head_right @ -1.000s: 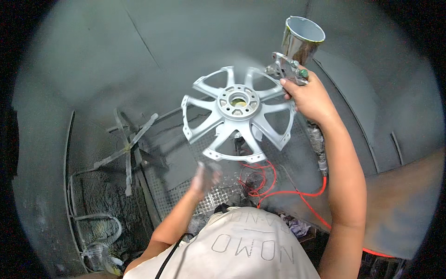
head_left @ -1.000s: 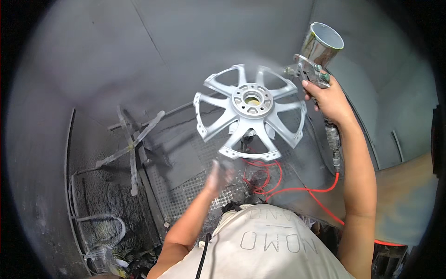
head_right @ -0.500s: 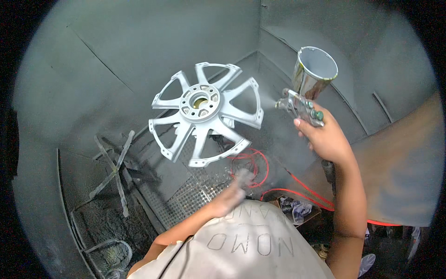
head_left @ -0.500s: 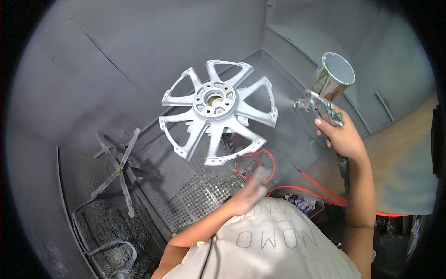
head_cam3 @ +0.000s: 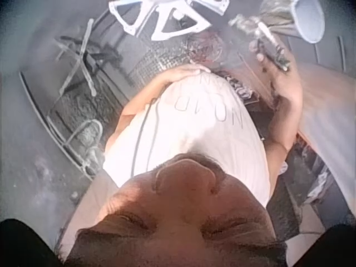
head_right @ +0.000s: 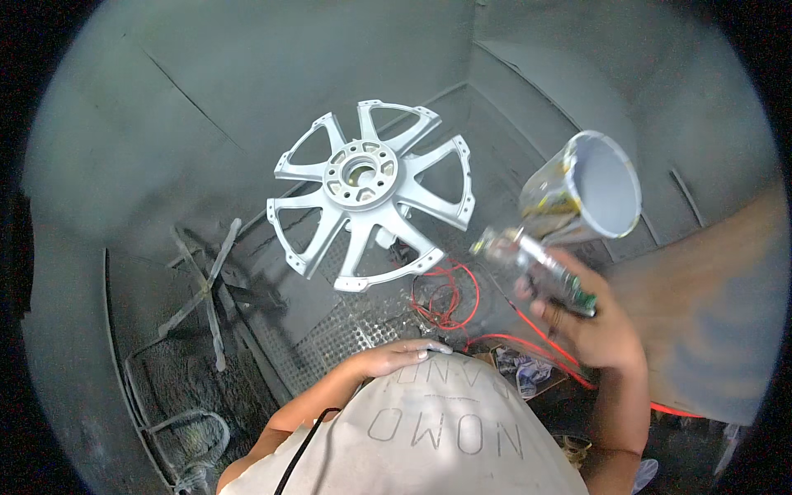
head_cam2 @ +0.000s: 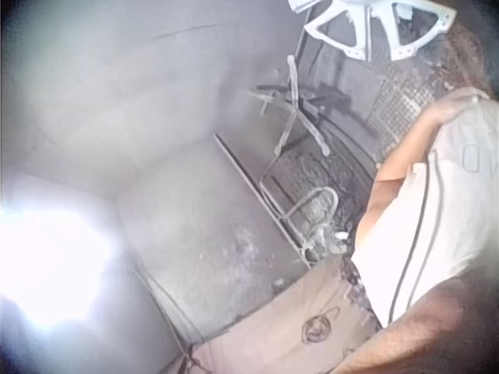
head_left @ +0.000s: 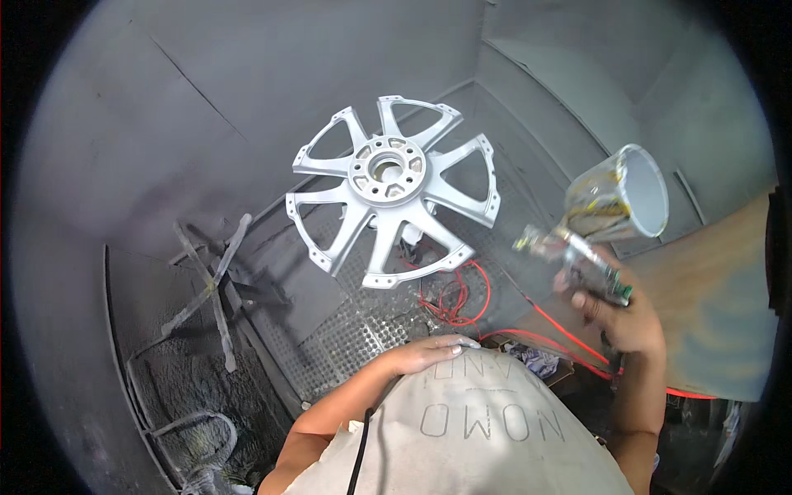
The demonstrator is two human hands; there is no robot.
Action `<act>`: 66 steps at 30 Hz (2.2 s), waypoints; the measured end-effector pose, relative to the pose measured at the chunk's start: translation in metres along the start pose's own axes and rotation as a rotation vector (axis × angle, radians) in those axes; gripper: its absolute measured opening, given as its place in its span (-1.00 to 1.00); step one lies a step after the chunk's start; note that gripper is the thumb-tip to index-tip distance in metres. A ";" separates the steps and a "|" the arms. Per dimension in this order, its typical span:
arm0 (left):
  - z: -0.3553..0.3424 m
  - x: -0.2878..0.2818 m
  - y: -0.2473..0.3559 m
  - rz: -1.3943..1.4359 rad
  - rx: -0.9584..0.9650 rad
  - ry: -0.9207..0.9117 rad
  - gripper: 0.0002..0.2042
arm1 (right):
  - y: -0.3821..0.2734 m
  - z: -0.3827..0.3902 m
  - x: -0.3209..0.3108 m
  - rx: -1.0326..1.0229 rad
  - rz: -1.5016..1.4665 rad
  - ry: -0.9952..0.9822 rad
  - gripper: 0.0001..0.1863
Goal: Painting an automotive wheel rim using a spray gun and mixing paint products.
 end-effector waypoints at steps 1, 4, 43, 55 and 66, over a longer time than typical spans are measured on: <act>0.000 -0.001 -0.001 0.010 0.009 0.013 -0.40 | -0.001 -0.007 -0.008 -0.046 0.051 0.037 -0.39; 0.000 0.000 -0.009 0.034 0.009 0.055 -0.43 | -0.009 -0.023 -0.039 -0.198 0.291 0.240 -0.43; -0.060 -0.141 0.025 0.210 0.055 0.802 -0.19 | 0.120 -0.033 -0.108 0.165 0.129 0.219 -0.54; -0.101 -0.055 -0.015 0.051 -0.122 0.068 -0.46 | 0.118 -0.035 -0.133 0.076 0.179 0.494 -0.38; -0.118 -0.091 -0.041 0.079 -0.122 0.225 -0.38 | 0.149 -0.045 -0.076 0.200 -0.146 -0.067 -0.51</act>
Point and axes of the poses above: each hand's wrist, its own z-axis away from the middle knuckle, its own x-axis out of the palm, y = z × x, the point moved 9 cm from there along -z, towards the middle knuckle, and after that the axes turned 12 degrees about -x, right-handed, at the moved point
